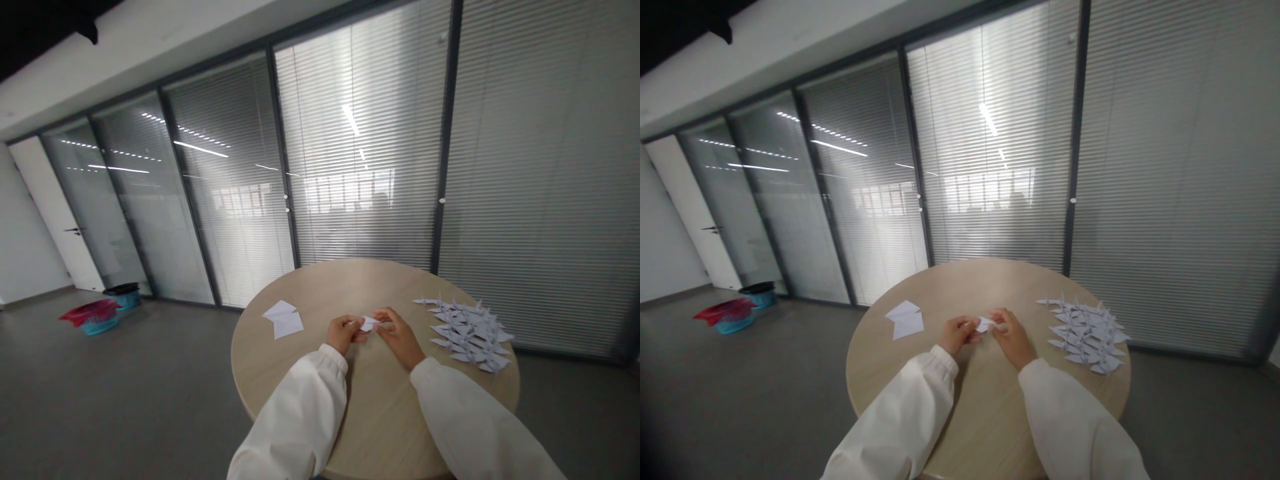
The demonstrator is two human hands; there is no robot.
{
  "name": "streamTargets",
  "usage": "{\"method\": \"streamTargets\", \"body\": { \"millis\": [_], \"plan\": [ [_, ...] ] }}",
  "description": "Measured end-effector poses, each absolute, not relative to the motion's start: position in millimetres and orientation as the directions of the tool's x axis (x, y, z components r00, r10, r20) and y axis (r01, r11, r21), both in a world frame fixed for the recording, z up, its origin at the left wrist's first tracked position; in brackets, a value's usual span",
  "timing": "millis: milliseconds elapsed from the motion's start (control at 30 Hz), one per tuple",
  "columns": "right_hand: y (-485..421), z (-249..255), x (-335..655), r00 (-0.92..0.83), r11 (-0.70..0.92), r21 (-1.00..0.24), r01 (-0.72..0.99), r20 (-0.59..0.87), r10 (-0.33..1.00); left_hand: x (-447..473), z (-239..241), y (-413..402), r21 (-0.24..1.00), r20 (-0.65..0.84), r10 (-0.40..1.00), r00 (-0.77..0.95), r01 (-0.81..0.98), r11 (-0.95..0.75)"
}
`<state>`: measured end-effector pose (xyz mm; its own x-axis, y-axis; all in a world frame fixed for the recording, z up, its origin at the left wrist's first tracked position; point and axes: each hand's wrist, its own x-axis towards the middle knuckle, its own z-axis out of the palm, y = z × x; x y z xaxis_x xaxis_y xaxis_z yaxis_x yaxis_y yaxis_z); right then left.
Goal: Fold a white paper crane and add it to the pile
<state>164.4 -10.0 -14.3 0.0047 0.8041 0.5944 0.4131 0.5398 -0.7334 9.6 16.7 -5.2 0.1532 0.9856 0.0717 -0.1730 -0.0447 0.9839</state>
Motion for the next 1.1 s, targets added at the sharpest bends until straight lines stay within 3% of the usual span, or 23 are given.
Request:
{"method": "streamTargets", "body": {
  "millis": [267, 1100],
  "plan": [
    [-12.9, -12.1, 159.9, -0.151, 0.708, -0.558, 0.432, 0.730, 0.667, 10.7, -11.0, 18.8, 0.982, 0.051, 0.969, 0.243, -0.191, -0.004],
    [-10.7, -14.2, 161.5, -0.117, 0.674, -0.596, 0.436, 0.705, 0.699, 10.5, -8.7, 16.1, 0.993, 0.084, 0.972, 0.219, -0.100, -0.064]
  ]
}}
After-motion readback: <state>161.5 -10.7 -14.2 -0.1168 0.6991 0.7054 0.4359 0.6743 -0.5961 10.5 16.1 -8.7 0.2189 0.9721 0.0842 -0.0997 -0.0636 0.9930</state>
